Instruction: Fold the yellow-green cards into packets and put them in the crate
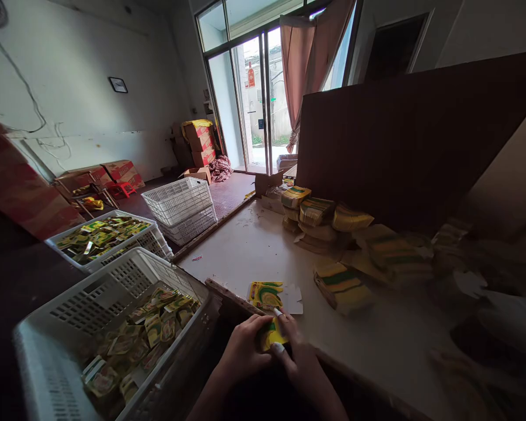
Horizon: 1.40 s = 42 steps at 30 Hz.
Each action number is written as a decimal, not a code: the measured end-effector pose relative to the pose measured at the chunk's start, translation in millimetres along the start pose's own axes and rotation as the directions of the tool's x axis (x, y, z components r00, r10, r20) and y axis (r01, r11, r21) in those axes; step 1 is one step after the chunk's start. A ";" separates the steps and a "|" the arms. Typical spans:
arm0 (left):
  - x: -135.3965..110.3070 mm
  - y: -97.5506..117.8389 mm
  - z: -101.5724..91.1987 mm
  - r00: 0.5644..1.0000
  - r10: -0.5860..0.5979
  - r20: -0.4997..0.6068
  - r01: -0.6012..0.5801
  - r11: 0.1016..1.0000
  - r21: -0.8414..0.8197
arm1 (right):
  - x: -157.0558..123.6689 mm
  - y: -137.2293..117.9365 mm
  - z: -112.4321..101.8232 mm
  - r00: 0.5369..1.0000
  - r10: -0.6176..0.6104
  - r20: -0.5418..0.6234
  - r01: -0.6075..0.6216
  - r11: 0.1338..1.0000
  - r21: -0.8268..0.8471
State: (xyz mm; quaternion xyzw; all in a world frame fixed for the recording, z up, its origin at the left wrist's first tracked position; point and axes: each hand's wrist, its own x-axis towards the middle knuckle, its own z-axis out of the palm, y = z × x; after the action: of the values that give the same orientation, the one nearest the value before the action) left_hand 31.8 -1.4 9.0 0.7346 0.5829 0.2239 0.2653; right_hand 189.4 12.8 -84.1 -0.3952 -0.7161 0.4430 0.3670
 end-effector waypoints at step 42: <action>5.4 -24.5 -18.7 0.976 -0.115 -0.185 0.052 0.948 -0.315 | -11.4 -19.8 -8.2 0.975 0.150 -0.166 -0.124 0.979 0.162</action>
State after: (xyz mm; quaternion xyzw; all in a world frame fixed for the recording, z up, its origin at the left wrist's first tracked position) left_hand 3.0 10.7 7.4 0.6323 0.5954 0.3735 0.3258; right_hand 196.6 -0.5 -65.0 -0.4528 -0.6161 0.4830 0.4266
